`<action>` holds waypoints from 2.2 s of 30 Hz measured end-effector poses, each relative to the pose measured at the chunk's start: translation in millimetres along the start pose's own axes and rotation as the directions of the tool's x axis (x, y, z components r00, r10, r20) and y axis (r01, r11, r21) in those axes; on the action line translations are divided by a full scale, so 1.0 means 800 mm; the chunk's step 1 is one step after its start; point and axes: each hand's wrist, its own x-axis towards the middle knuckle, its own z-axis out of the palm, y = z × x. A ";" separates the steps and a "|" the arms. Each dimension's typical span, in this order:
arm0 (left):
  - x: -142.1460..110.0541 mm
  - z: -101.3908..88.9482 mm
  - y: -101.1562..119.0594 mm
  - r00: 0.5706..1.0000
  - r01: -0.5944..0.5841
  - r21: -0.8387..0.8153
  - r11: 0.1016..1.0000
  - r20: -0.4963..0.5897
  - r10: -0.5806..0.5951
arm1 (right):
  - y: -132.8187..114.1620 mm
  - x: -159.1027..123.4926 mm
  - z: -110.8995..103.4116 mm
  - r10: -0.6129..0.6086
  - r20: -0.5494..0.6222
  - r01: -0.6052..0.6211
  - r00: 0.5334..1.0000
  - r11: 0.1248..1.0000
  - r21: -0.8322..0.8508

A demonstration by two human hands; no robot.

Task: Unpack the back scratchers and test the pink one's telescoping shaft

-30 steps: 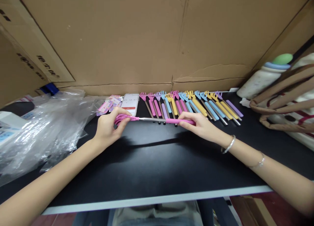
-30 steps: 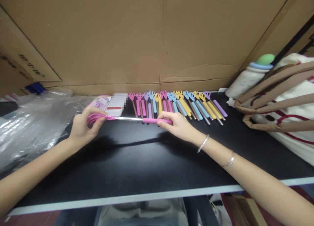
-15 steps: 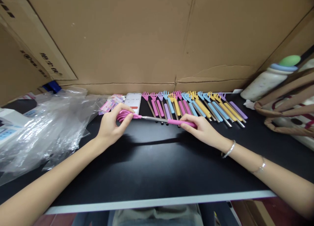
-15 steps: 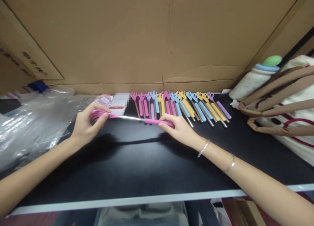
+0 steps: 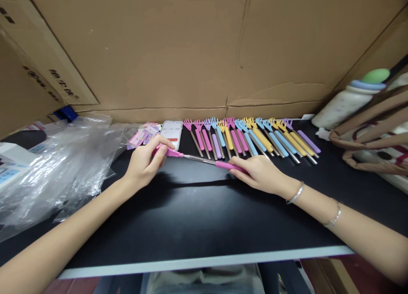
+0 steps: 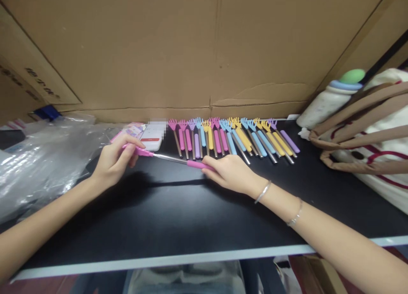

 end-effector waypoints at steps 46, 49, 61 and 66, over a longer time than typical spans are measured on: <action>0.004 0.001 0.005 0.990 0.049 0.148 0.988 0.127 -0.068 | 0.002 0.001 0.003 0.027 -0.095 -0.041 0.995 0.988 -0.147; 0.004 0.001 0.005 0.989 0.055 0.154 0.987 0.130 -0.075 | 0.002 0.001 0.003 0.026 -0.106 -0.042 0.994 0.988 -0.146; 0.004 0.003 0.003 0.984 0.064 0.165 0.984 0.157 -0.090 | 0.004 0.000 0.005 0.062 -0.142 -0.077 0.988 0.991 -0.108; 0.004 0.003 0.000 0.977 0.060 0.166 0.984 0.191 -0.092 | 0.007 -0.001 0.003 0.079 -0.223 -0.088 0.972 0.996 -0.029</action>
